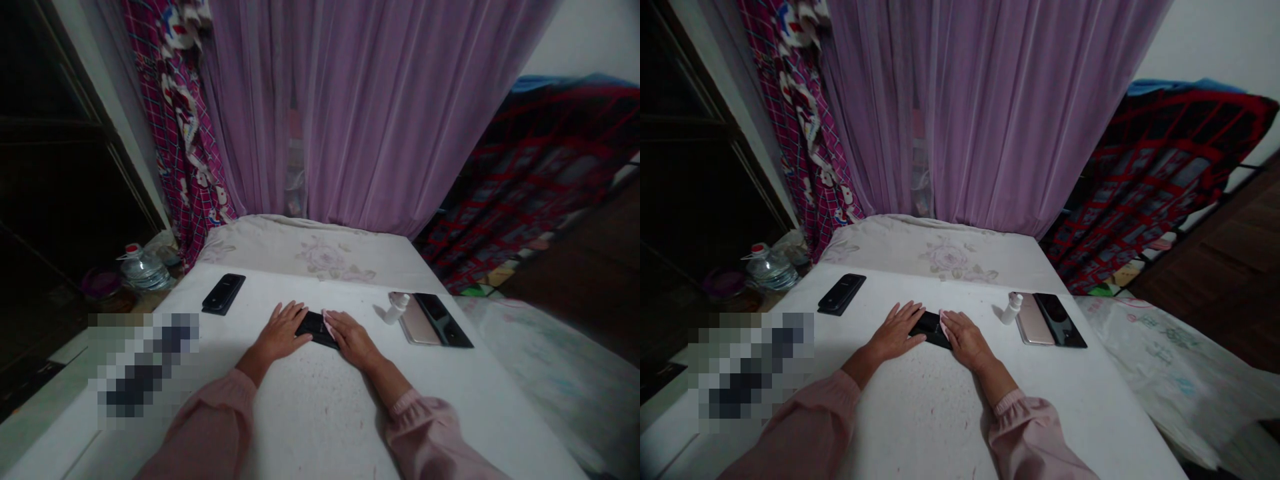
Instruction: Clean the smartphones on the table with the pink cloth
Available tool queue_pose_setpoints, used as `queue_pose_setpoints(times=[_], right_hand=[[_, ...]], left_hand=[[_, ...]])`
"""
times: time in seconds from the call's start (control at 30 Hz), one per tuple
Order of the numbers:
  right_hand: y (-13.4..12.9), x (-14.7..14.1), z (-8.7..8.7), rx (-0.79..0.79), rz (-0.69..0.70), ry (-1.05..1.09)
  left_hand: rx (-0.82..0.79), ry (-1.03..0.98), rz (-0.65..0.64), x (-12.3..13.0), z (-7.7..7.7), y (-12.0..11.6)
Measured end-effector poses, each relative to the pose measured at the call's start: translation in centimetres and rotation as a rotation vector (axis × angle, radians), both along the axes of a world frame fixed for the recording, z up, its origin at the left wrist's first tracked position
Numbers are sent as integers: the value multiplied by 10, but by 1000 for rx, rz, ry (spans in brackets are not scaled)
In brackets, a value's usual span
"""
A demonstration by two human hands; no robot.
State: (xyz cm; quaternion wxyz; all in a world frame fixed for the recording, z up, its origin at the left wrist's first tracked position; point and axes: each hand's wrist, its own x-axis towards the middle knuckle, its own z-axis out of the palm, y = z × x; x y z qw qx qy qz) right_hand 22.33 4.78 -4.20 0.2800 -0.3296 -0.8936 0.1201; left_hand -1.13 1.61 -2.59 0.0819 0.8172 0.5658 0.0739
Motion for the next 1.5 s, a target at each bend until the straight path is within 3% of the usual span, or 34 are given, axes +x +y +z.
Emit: queue_pose_setpoints(times=[0.13, 0.27, 0.43, 0.57, 0.73, 0.97, 1.2, 1.33, 1.5], right_hand=[[-7, -14, -2, 21, 58, 105], [-16, -7, -2, 54, 132, 203], [-8, 11, -2, 50, 30, 164], [2, 0, -10, 89, -53, 157], [-7, -17, -14, 110, 27, 159], [-15, 3, -12, 56, 146, 185], [2, -15, -15, -4, -1, 199], [0, -23, -21, 11, 2, 216], [-5, -7, -25, 14, 75, 175]], left_hand=[[8, -16, -9, -1, -1, 0], [-2, -20, -3, -1, -2, 0], [29, -26, -10, -1, -5, 0], [32, -18, -7, -1, -4, 0], [14, -12, -3, 0, -2, 0], [42, -24, -9, -1, -8, 1], [33, -17, 3, 0, -5, 0], [16, -15, 6, 1, -2, 0], [14, -7, 3, 0, -1, 0]])
